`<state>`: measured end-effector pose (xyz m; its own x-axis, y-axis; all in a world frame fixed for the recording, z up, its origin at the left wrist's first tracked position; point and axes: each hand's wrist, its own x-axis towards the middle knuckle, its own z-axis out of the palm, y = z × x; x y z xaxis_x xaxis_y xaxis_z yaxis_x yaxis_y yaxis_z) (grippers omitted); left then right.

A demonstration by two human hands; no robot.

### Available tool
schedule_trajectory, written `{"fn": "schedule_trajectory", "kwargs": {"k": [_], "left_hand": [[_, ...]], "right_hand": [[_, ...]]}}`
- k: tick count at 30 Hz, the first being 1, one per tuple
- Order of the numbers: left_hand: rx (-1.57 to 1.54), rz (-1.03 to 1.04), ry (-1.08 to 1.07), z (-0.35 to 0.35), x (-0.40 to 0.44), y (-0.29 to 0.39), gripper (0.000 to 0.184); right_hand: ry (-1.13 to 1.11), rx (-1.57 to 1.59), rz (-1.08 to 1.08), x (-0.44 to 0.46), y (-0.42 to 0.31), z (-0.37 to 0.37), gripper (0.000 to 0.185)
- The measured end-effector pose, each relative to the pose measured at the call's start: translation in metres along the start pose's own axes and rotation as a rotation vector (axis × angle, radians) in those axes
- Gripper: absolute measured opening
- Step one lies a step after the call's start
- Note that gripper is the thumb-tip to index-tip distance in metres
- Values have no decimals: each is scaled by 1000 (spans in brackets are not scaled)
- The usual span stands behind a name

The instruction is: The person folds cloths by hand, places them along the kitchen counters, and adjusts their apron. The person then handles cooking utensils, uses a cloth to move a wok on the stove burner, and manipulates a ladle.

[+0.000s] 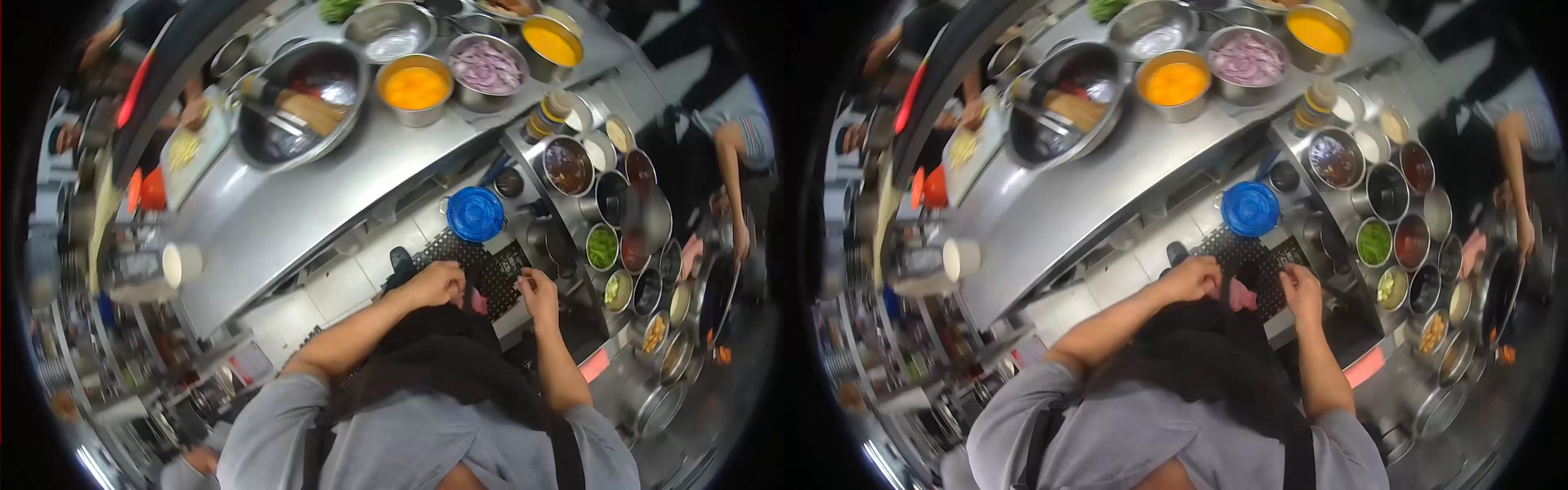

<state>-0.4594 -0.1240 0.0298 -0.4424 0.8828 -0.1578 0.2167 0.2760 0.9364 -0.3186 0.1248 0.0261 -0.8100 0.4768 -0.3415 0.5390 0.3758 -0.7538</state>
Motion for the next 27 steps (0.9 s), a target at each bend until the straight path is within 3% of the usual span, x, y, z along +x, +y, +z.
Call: {"fn": "schedule_trajectory", "kwargs": {"k": [1,2,3,5,7,9,10,11,14,15,17,19,23,27], "left_hand": [[-180,-16,28,-8,-1,12,12],[-39,60,19,-11,-1,21,12],[-28,62,56,-11,-2,35,12],[-108,266,110,-14,-2,72,11],[-163,235,135,-23,-10,111,10],[-197,199,205,-42,-20,135,12],[-316,149,220,-49,-30,145,12],[-220,211,291,-55,-37,145,10],[-87,288,441,-76,-60,154,10],[-29,235,486,-82,-71,163,14],[38,184,558,-91,-83,170,18],[253,227,654,-94,-92,168,25],[274,106,819,-119,-115,142,19],[209,44,848,-138,-144,150,14]], "right_hand": [[-26,-5,-42,-4,-22,-7,30],[-111,21,-226,-10,-48,-8,35],[-197,44,-403,-18,-73,-11,40],[-253,33,-642,-30,-121,-12,50],[-280,102,-714,-26,-128,-7,46],[-482,213,-619,-25,-154,-12,38],[-386,115,-777,-24,-168,-14,27],[-413,105,-814,-20,-178,-14,27],[-288,-110,-1227,-4,-210,-13,17],[-299,-118,-1259,-4,-222,-12,17],[-440,76,-1016,-11,-250,-8,14],[-454,43,-1032,-15,-274,-2,13],[-412,23,-1137,-13,-300,26,15],[-552,-158,-1165,1,-297,49,20]]}}
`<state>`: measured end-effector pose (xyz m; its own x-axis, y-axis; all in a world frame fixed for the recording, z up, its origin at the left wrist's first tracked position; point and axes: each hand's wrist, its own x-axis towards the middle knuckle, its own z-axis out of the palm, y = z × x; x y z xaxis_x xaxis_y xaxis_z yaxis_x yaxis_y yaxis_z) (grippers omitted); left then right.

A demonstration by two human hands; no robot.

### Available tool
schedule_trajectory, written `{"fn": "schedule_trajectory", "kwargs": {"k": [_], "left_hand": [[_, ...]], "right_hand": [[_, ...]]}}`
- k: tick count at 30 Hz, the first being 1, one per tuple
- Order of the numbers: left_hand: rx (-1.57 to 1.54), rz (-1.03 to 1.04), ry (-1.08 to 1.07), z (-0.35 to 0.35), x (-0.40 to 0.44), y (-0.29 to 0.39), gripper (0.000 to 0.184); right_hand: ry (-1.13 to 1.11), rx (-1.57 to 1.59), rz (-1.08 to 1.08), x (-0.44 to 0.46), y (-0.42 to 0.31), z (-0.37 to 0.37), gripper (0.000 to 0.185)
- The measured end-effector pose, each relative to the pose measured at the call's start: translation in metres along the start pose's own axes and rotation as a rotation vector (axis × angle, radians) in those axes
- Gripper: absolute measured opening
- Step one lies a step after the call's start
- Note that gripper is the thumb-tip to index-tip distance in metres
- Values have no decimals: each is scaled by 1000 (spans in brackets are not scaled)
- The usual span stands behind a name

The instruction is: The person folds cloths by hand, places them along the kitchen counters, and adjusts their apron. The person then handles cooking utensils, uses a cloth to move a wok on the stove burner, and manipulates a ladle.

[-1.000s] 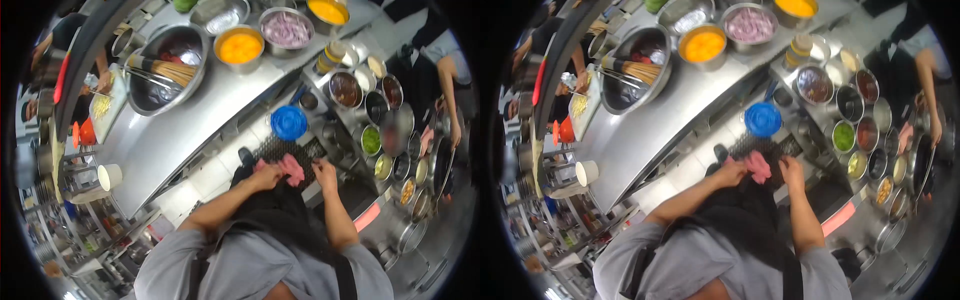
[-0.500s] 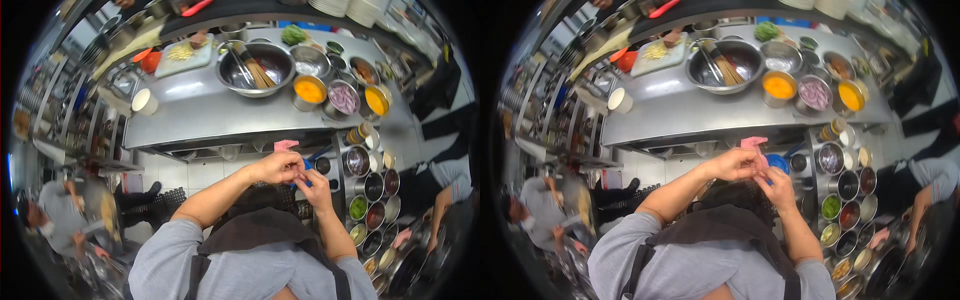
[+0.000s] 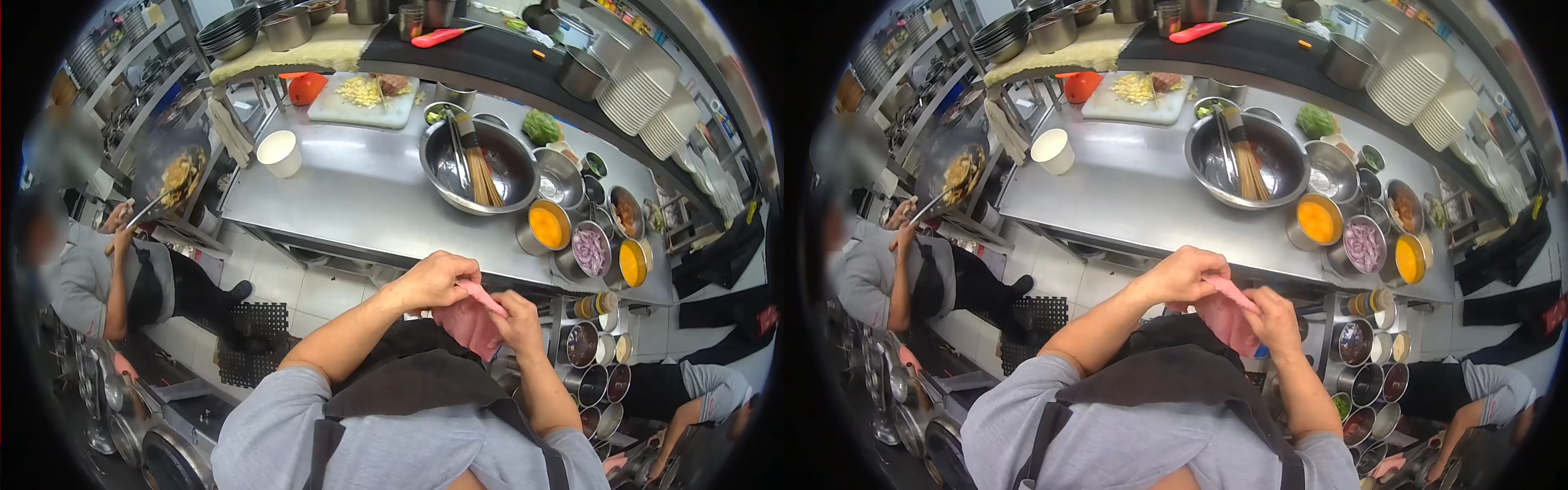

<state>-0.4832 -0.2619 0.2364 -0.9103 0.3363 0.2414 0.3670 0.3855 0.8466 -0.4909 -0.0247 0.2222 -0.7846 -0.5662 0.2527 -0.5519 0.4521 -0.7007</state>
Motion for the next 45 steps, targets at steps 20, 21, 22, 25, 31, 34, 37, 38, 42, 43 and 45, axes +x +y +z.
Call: {"fn": "schedule_trajectory", "kwargs": {"k": [20,21,22,25,31,34,37,38,42,43,45], "left_hand": [[402,-169,269,-86,-31,-65,20],[416,-218,340,-91,-33,-54,20],[420,-223,347,-95,-33,-38,20],[282,-284,481,-101,-41,-19,19],[172,-335,483,-139,-67,-21,21],[-123,-384,460,-163,-69,-33,21],[-189,-419,568,-193,-54,-66,22],[-187,-416,567,-204,-50,-81,22],[-199,-347,755,-238,-43,-109,19],[-195,-296,805,-249,-44,-112,19],[-201,-220,880,-264,-51,-108,19]], "right_hand": [[183,-157,-334,126,-19,-83,15],[192,-161,-336,128,-19,-89,14],[187,-156,-343,126,-17,-95,14],[246,-14,-295,117,-11,-111,13],[96,50,-247,105,1,-102,15],[129,50,-277,124,14,-80,15],[122,51,-218,152,25,-44,16],[99,74,-156,164,28,-31,17],[137,1,-137,213,34,7,16],[184,-11,-163,224,31,13,16],[246,48,-191,242,16,22,16]]}}
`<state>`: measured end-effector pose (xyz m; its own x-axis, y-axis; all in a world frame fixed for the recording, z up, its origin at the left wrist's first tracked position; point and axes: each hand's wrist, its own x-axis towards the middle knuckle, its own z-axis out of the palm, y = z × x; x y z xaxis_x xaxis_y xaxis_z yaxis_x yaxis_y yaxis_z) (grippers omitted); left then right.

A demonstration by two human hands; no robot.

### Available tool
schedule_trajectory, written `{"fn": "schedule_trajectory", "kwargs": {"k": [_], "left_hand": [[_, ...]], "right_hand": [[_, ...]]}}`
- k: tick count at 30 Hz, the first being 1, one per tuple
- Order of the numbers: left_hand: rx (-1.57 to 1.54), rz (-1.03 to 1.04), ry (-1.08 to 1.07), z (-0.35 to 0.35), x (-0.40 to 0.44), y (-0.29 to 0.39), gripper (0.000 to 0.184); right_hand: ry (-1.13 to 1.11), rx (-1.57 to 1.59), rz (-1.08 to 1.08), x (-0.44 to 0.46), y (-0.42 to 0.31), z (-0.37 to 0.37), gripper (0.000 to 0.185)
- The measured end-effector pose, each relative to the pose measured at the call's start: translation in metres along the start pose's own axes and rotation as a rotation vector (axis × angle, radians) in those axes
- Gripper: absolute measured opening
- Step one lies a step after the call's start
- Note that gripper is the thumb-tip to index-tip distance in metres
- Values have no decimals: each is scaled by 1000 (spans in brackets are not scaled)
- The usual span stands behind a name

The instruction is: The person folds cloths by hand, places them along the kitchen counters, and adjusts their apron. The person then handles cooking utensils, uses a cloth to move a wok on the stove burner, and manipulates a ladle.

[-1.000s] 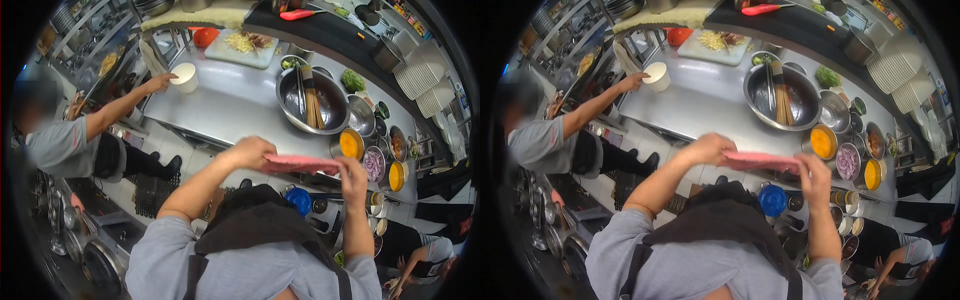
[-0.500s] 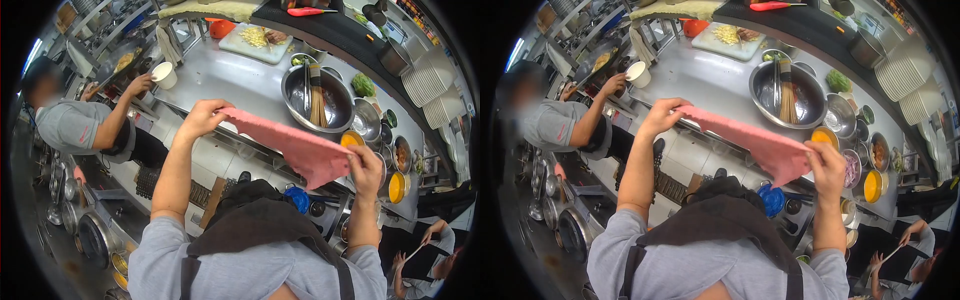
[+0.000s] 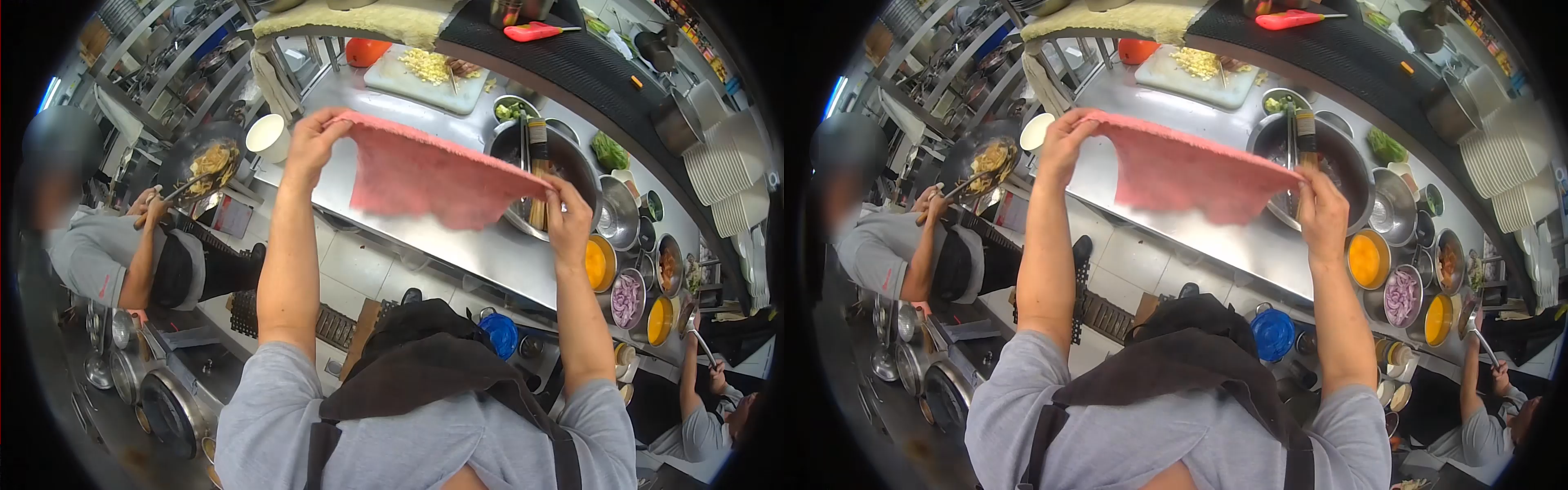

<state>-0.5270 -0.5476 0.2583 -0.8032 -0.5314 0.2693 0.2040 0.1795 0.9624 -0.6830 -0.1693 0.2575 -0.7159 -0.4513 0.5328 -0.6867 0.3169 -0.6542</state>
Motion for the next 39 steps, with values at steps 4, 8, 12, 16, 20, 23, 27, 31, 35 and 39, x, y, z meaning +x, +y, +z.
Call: {"fn": "schedule_trajectory", "kwargs": {"k": [4,8,12,16,20,23,27,31,35,39], "left_hand": [[-21,-16,59,-34,-31,9,17],[0,-157,-11,-58,-80,-46,14],[62,-429,-37,-72,-129,-141,14],[323,-565,-140,-85,-155,-173,17],[281,-587,-163,-92,-131,-164,16],[453,-453,-182,-82,-72,-185,15],[517,-300,-132,-34,12,-237,19],[755,-327,-92,-10,45,-283,24],[871,-464,-98,-6,55,-279,27],[930,-425,-40,-1,57,-281,32]], "right_hand": [[71,74,-94,7,-22,17,15],[-135,133,98,-46,-3,40,13],[-453,108,320,-123,42,93,17],[-624,53,445,-165,47,118,18],[-540,68,480,-156,42,124,17],[-225,55,432,-123,54,145,18],[-25,-205,395,-77,105,211,17],[116,-446,457,-63,146,251,20],[110,-412,611,-58,160,259,26],[91,-411,588,-60,151,262,31]]}}
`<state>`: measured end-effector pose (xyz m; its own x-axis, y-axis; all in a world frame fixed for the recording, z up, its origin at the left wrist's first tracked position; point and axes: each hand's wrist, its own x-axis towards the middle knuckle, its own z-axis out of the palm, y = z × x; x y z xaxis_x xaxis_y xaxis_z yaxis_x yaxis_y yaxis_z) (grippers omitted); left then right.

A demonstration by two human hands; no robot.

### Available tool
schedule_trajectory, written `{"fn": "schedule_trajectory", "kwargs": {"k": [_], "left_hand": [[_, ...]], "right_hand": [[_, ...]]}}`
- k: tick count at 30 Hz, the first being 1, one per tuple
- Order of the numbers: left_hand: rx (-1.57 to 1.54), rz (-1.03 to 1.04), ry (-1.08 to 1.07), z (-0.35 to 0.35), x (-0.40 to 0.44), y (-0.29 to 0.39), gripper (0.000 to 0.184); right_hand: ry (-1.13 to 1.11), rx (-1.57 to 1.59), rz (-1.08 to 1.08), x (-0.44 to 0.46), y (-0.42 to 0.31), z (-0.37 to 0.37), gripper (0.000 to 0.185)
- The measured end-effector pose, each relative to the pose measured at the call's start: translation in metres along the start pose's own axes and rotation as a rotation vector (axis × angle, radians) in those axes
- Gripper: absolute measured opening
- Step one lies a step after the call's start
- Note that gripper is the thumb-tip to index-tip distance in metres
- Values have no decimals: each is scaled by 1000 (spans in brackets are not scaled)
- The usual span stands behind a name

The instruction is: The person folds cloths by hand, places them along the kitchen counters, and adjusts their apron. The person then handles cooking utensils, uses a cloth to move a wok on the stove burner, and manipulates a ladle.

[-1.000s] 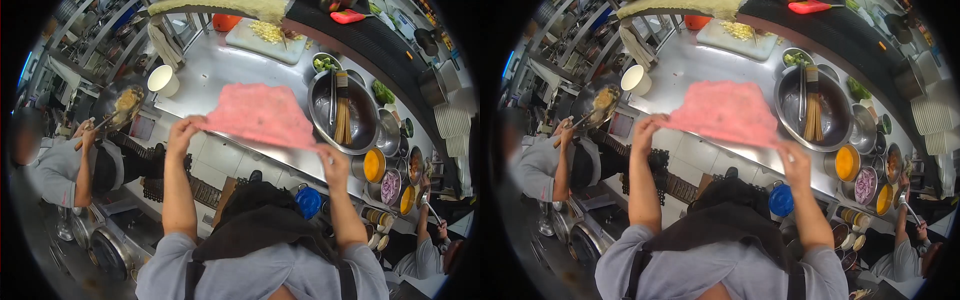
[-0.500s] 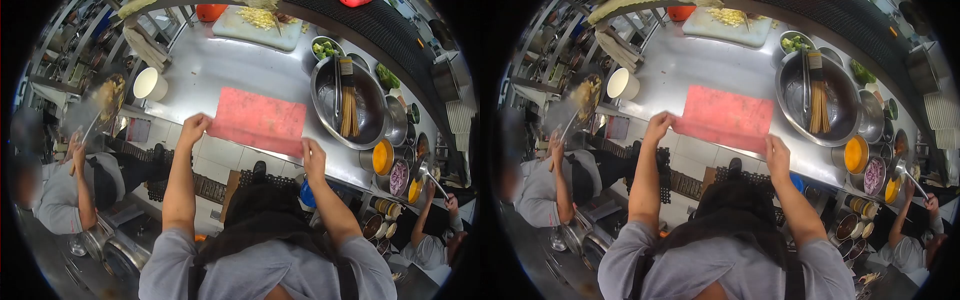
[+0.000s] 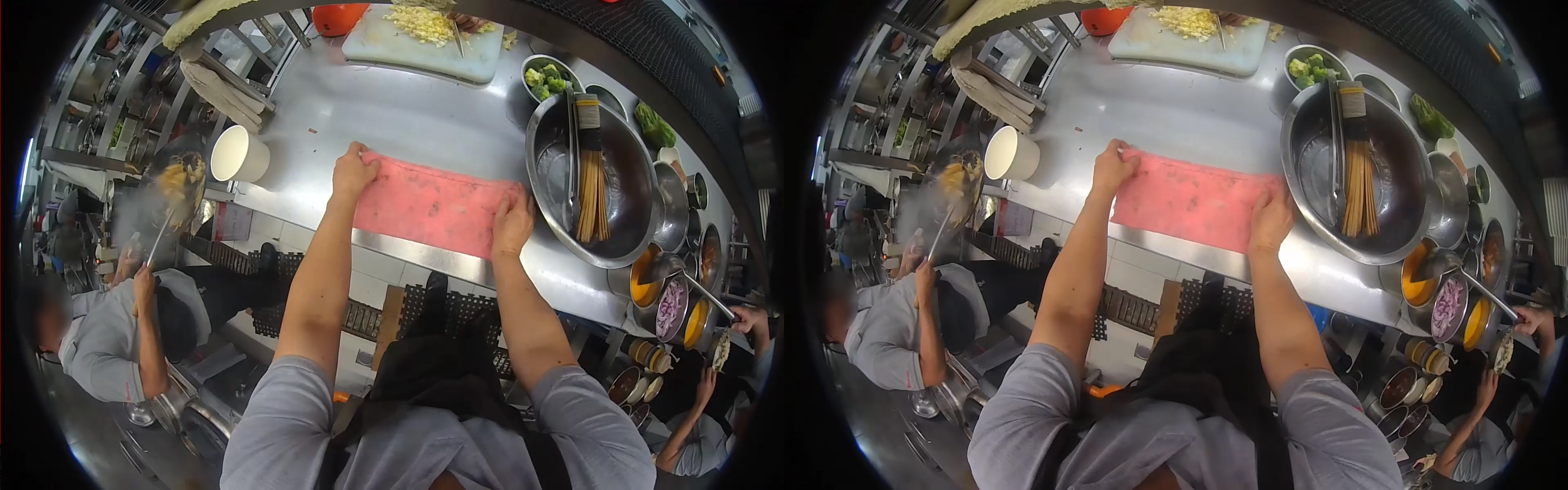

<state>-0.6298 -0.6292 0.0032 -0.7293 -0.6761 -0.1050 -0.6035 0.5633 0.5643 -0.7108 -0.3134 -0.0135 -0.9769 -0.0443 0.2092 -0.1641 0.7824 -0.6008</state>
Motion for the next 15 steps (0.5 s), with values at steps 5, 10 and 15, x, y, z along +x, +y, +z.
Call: {"fn": "schedule_trajectory", "kwargs": {"k": [5,10,15], "left_hand": [[-123,314,322,-11,-58,-28,32],[67,536,107,-18,-127,-49,25],[-43,617,85,-27,-101,-60,16]], "right_hand": [[63,188,-137,-66,2,-55,36],[-275,12,-536,-74,47,-69,30],[-249,112,-665,-44,50,-75,15]]}}
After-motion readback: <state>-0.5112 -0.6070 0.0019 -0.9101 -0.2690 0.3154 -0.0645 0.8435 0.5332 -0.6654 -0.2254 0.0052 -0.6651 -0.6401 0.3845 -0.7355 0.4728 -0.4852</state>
